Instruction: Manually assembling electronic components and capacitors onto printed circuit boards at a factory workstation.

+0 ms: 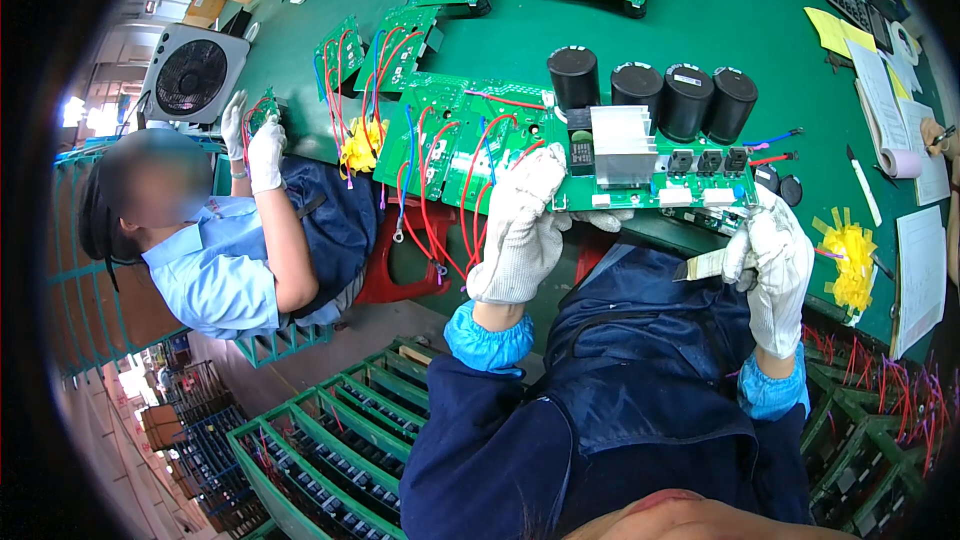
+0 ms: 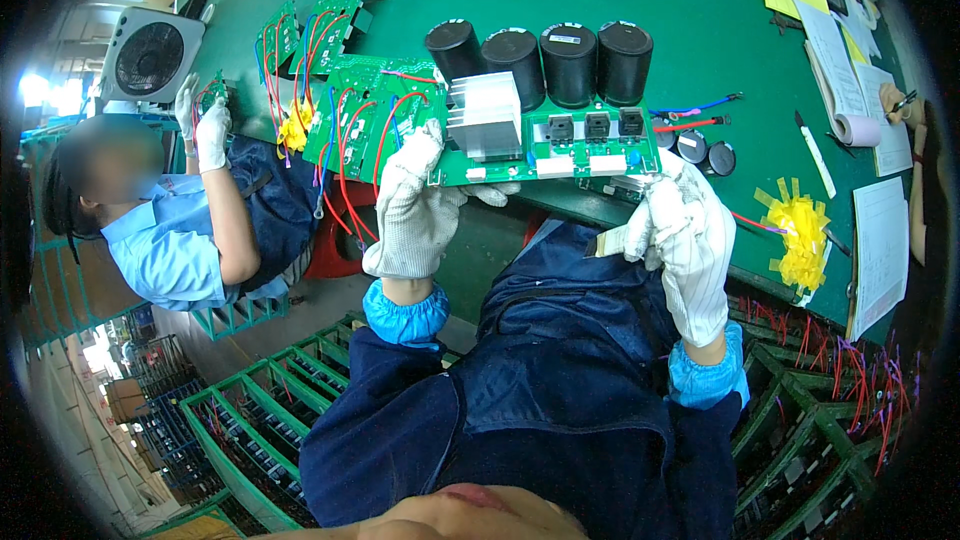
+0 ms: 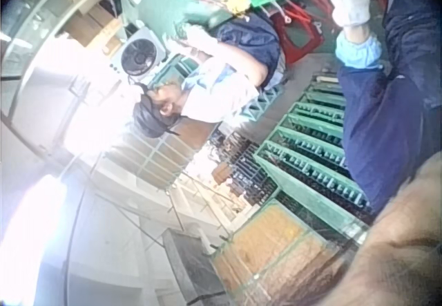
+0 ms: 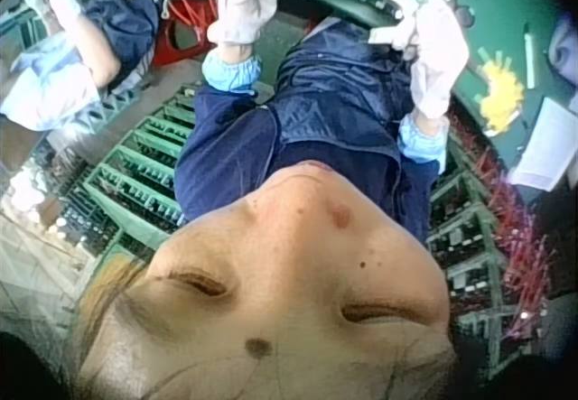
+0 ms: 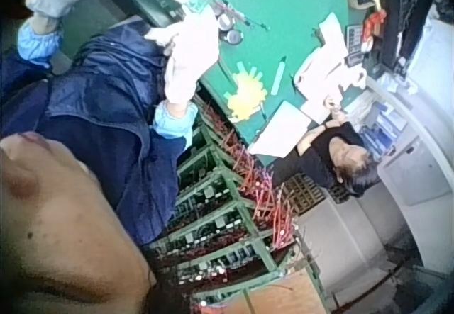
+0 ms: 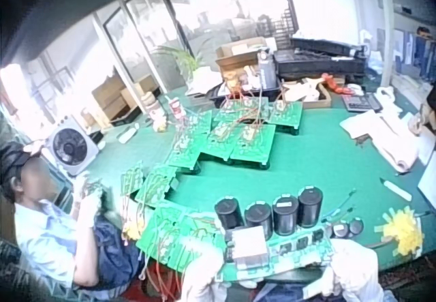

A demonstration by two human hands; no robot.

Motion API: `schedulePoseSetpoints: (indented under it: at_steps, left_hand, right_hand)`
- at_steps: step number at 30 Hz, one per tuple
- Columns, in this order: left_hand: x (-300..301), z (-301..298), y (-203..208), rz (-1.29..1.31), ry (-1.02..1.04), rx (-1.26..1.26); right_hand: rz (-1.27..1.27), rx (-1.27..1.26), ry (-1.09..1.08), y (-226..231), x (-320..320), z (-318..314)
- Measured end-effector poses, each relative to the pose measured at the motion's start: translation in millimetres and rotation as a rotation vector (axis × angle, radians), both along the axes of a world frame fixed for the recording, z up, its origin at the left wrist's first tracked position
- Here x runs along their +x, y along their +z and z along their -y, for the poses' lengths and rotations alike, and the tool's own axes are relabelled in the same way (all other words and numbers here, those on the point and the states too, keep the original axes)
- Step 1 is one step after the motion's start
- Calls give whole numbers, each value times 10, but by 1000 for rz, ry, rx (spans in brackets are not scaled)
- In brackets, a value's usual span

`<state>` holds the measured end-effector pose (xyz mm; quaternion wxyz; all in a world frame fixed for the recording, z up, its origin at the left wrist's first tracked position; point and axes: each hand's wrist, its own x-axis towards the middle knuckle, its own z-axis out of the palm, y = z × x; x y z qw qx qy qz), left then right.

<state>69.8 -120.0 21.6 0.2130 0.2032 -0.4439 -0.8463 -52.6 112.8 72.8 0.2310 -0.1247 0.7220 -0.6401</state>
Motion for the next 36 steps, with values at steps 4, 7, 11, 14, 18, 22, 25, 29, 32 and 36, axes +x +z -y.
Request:
schedulePoseSetpoints:
  at_steps: [4,7,11,14,18,22,25,29,32,36]
  left_hand:
    - [-64,3,237,-47,-157,-86]
    - [-73,-23,266,-90,-217,-126]
    - [-83,-33,281,-93,-176,-61]
    - [-96,-84,320,-62,-102,59]
    - [-110,-75,343,-33,-130,14]
    - [-104,-89,378,1,-120,28]
    - [-104,-89,386,15,-116,36]
    - [-107,-83,366,5,-121,33]
    - [-81,-75,334,-14,-124,-15]
    - [-96,-68,305,-11,-138,-20]
  right_hand:
    - [20,-16,-23,-31,4,-3]
    - [18,-2,-24,-27,2,2]
    - [8,-22,-22,-41,3,-2]
    - [1,-12,-19,-28,7,-1]
    - [22,-15,-17,-27,16,-8]
    - [-4,-18,-14,-45,19,-18]
    - [2,-10,-3,0,28,-7]
    - [1,-6,-6,14,32,-5]
    - [13,-32,-5,21,44,10]
    - [19,-52,-20,21,37,10]
